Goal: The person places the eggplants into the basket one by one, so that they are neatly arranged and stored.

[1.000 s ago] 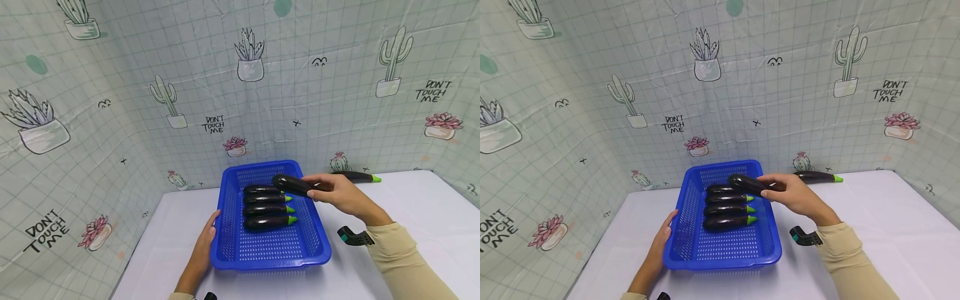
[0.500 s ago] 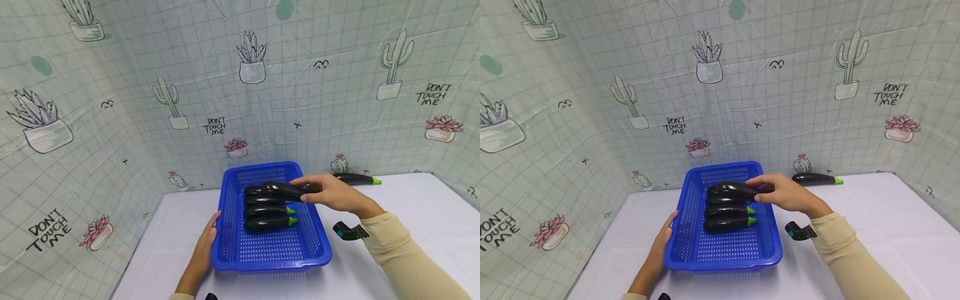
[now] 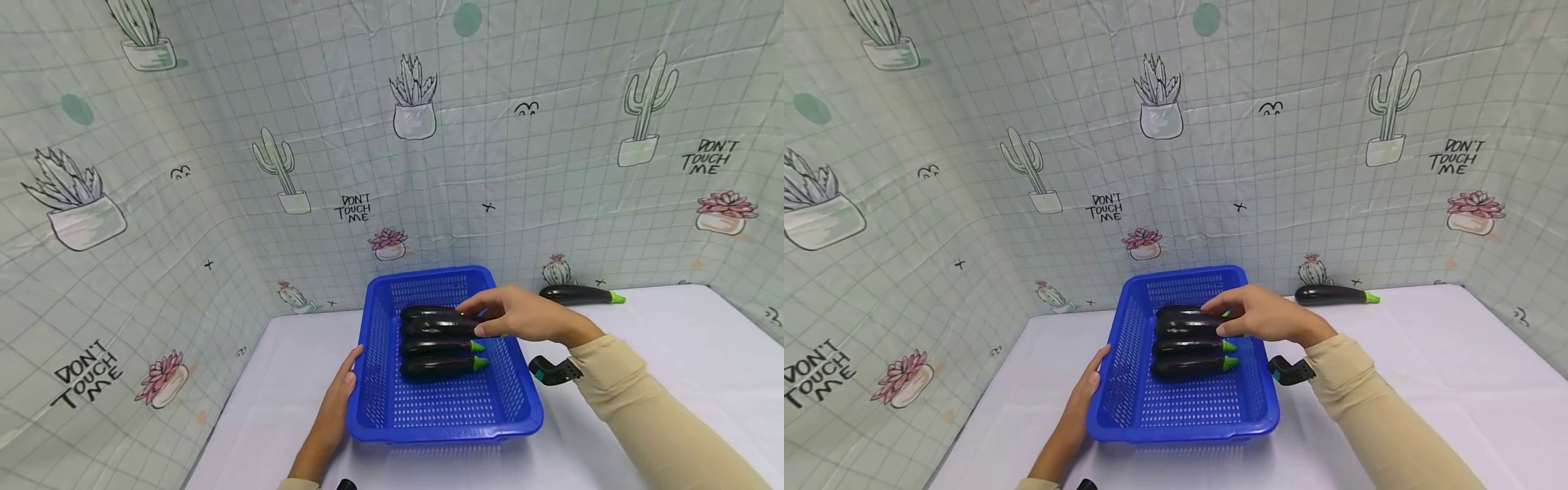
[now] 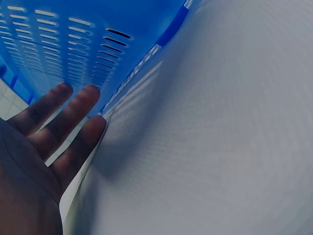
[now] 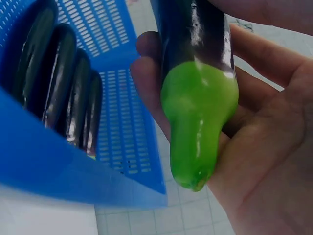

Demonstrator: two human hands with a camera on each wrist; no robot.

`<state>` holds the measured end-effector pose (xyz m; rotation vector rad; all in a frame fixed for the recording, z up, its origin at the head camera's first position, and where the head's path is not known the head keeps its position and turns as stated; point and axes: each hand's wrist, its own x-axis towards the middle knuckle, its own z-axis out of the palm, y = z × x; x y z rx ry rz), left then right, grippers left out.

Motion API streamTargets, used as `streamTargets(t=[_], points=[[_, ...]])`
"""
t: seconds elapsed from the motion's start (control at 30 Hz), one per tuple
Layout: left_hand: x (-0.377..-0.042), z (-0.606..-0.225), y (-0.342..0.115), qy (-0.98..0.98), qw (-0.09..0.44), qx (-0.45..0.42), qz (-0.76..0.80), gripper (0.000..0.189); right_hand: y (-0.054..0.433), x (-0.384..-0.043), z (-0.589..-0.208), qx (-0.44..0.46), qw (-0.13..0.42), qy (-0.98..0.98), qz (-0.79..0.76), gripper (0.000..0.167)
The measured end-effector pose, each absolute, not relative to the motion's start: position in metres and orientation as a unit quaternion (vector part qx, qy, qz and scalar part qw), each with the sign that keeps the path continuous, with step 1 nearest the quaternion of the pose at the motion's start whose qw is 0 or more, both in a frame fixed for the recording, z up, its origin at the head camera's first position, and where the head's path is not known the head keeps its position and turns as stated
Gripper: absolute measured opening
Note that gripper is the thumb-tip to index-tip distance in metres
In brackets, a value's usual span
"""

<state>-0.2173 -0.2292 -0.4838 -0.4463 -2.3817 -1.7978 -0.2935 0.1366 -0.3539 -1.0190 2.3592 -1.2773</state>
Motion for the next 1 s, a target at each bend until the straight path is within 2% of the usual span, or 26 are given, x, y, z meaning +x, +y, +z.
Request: streamTargets(t=[0.47, 0.77, 1.0], points=[[-0.217, -0.485, -0.231, -0.790, 0.057, -0.146, -0.593, 0.050, 0.116, -0.299, -0.357, -0.382, 0.168, 0.818, -0.396, 0.043], [-0.218, -0.485, -0.230, -0.788, 0.063, -0.150, -0.593, 0.050, 0.108, -0.299, -0.364, -0.390, 0.167, 0.813, -0.398, 0.044], [-0.217, -0.485, -0.231, -0.791, 0.062, -0.147, -0.591, 0.050, 0.101, -0.299, -0.369, -0.384, 0.165, 0.818, -0.395, 0.039]])
